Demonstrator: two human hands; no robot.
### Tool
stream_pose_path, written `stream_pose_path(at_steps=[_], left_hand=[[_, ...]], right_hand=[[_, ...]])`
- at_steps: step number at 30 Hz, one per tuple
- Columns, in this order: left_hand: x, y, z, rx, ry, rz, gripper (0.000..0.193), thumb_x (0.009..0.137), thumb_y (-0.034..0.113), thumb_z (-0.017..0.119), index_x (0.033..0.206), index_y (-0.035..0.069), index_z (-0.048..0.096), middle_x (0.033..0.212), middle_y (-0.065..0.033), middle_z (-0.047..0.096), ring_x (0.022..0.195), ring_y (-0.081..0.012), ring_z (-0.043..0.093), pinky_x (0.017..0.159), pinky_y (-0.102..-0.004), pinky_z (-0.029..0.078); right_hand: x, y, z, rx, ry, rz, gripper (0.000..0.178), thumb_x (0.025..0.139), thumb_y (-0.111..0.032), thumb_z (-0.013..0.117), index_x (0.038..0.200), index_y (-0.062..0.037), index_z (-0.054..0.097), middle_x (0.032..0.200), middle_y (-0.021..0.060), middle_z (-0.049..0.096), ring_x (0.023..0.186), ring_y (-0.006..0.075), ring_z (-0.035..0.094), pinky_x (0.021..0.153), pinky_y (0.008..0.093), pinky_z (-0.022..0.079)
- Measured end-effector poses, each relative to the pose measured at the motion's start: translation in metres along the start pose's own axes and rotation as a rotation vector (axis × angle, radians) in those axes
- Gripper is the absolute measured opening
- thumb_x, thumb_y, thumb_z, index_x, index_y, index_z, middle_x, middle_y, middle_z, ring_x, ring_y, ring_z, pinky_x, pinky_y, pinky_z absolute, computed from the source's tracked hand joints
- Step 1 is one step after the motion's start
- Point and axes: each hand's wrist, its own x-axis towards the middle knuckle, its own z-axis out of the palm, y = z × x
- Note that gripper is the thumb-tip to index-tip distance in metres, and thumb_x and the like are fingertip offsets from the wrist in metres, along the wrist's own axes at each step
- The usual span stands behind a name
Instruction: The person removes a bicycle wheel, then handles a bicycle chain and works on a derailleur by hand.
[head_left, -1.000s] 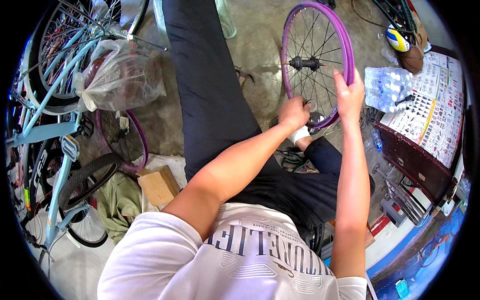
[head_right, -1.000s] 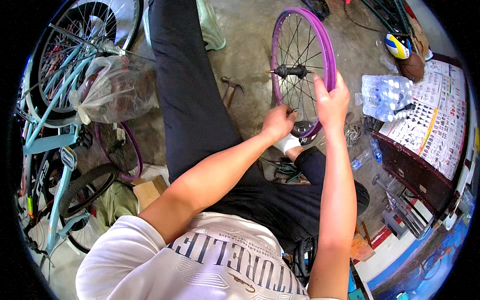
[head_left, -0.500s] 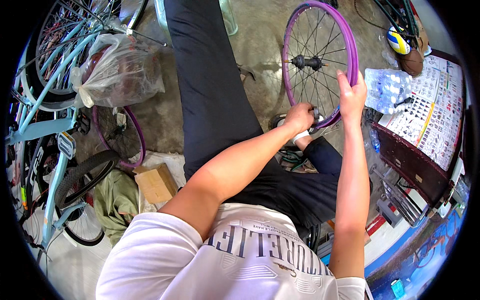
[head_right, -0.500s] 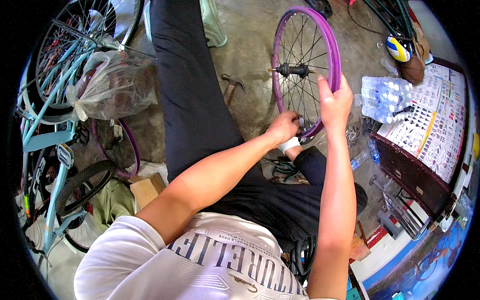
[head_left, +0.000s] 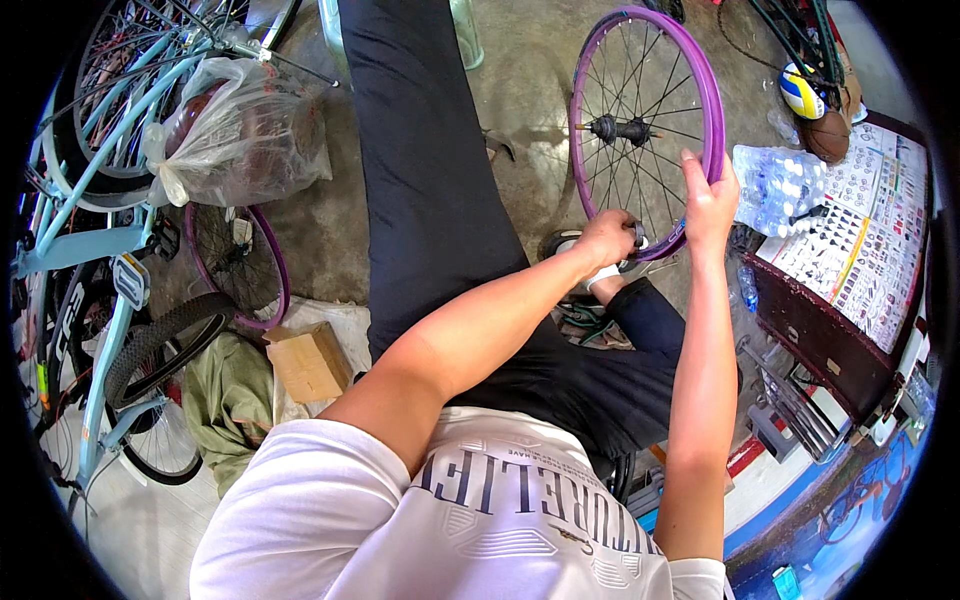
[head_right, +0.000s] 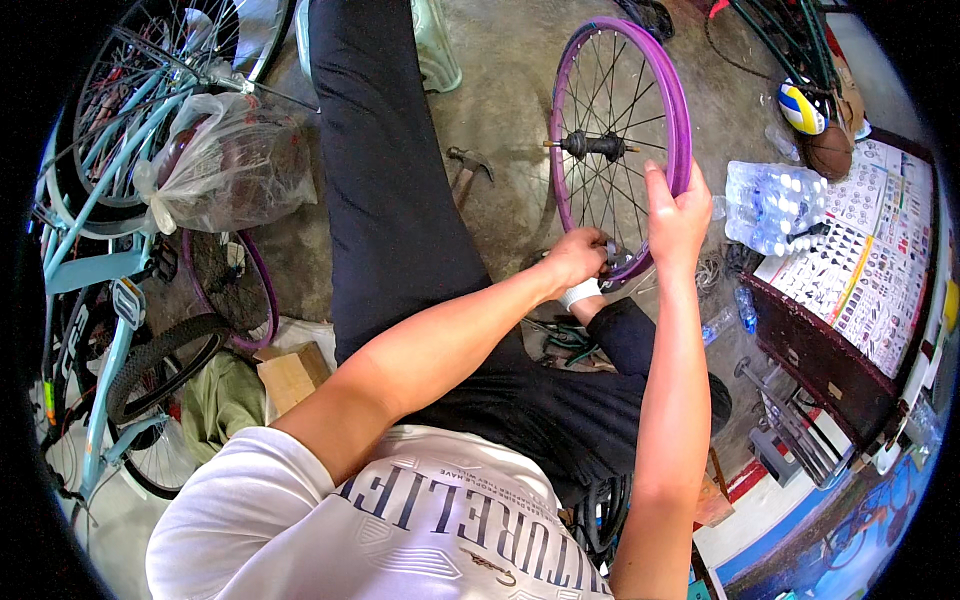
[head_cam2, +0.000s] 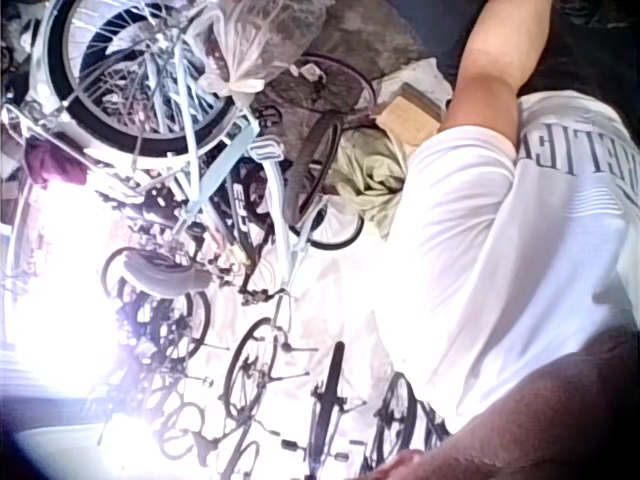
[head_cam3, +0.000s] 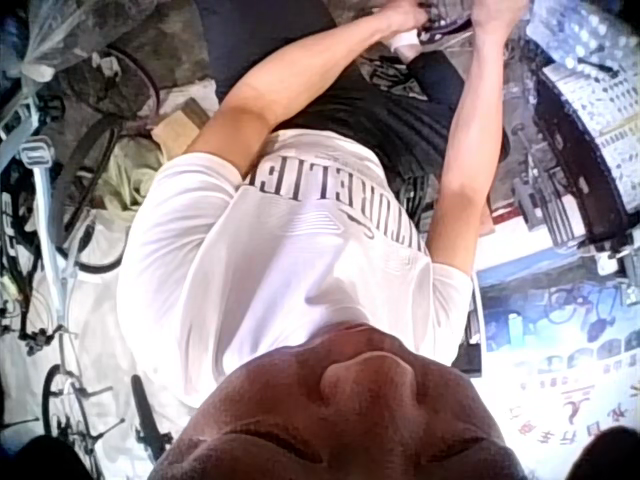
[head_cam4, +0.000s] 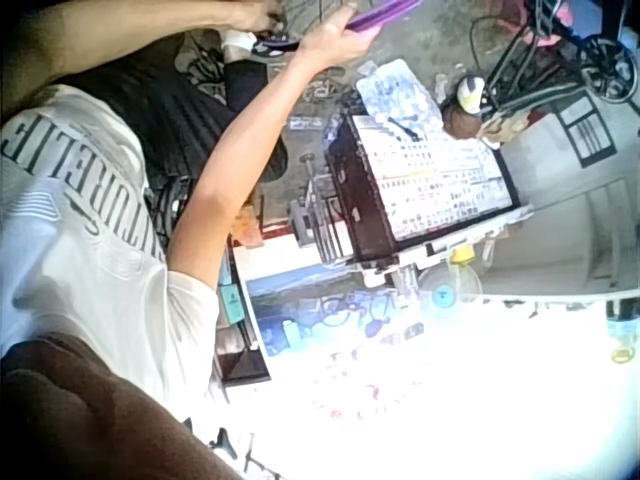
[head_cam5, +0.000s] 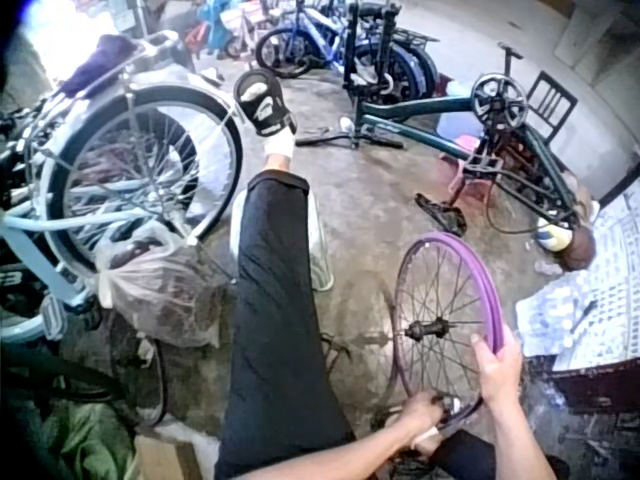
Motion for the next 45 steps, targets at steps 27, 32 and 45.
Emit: stream_pose_path(at_steps=[27, 32, 45], left_hand=[[0.003, 0.044, -0.02, 0.441, -0.083, -0.086, 0.056, 0.074, 0.049, 0.083, 0.098, -0.002, 0.078, 0.094, -0.0168, 0.077, 0.091, -0.0314, 0.074, 0.081, -0.0409, 0.055], [0.003, 0.055, -0.013, 0.544, -0.011, -0.111, 0.052, 0.074, 0.043, 0.081, 0.101, -0.001, 0.079, 0.111, -0.0211, 0.075, 0.107, -0.0355, 0.071, 0.091, -0.0417, 0.055], [0.014, 0.063, -0.019, -0.309, -0.176, -0.073, 0.026, 0.088, 0.0, 0.063, 0.113, 0.001, 0.064, 0.083, -0.0095, 0.071, 0.043, -0.0071, 0.039, 0.039, -0.0257, 0.022]], right_hand=[[-0.002, 0.003, -0.006, -0.034, -0.019, -0.042, 0.021, 0.091, -0.02, 0.071, 0.09, -0.0008, 0.063, 0.068, 0.003, 0.056, 0.065, 0.0135, 0.05, 0.062, 0.0344, 0.044], [0.002, -0.001, -0.001, -0.04, -0.002, -0.027, 0.023, 0.09, -0.022, 0.071, 0.09, -0.0007, 0.063, 0.067, 0.0037, 0.057, 0.066, 0.0144, 0.051, 0.064, 0.0348, 0.045], [0.054, -0.026, 0.017, -0.148, -0.021, 0.065, 0.036, 0.085, -0.036, 0.067, 0.095, -0.0012, 0.069, 0.084, 0.0197, 0.072, 0.086, 0.0372, 0.07, 0.08, 0.0459, 0.051]])
